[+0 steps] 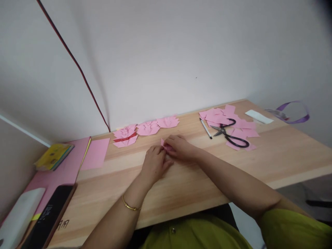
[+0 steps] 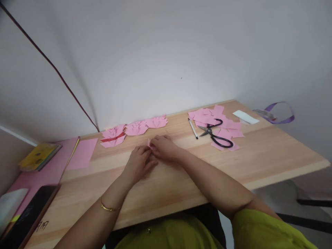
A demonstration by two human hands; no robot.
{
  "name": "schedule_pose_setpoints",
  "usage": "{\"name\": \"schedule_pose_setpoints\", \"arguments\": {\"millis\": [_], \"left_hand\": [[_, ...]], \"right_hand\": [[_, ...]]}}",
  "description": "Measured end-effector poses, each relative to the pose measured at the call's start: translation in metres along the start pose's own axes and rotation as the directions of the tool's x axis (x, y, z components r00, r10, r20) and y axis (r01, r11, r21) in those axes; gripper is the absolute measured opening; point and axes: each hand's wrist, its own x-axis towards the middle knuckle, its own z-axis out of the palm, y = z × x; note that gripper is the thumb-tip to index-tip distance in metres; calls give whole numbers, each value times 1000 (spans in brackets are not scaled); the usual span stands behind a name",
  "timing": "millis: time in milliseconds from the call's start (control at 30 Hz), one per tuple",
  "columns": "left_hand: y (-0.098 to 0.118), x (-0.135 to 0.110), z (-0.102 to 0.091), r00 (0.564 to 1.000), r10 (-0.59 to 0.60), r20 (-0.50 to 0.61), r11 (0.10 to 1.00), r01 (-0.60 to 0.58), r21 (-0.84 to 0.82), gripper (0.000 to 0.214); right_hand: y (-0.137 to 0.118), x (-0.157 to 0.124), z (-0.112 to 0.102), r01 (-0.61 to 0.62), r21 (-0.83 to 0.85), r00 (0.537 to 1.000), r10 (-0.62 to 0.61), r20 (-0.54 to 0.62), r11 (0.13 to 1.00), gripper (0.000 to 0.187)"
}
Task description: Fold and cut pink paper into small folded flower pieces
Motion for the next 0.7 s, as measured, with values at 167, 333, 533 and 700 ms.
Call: {"name": "schedule_pose_setpoints", "arguments": {"millis": [167, 333, 533, 700], "left_hand": [[-1, 1, 0, 999, -37, -2, 999, 37, 26, 37], [-2, 4, 1, 997, -76, -16, 995, 77, 62, 47], [-5, 3, 2, 997, -65, -45, 997, 67, 32, 41], [-4, 1, 0, 1000, 2, -27, 1000, -3, -24, 33]], "right_hand": [[-2, 0, -1, -9, 7, 1000, 9, -2, 1000, 12], [-4, 0, -3, -25, -2, 999, 25, 25, 1000, 14], [-3, 0, -2, -14, 1, 1000, 14, 16, 1000, 14], [-2, -1, -1, -5, -7, 1000, 5, 5, 1000, 11]]}}
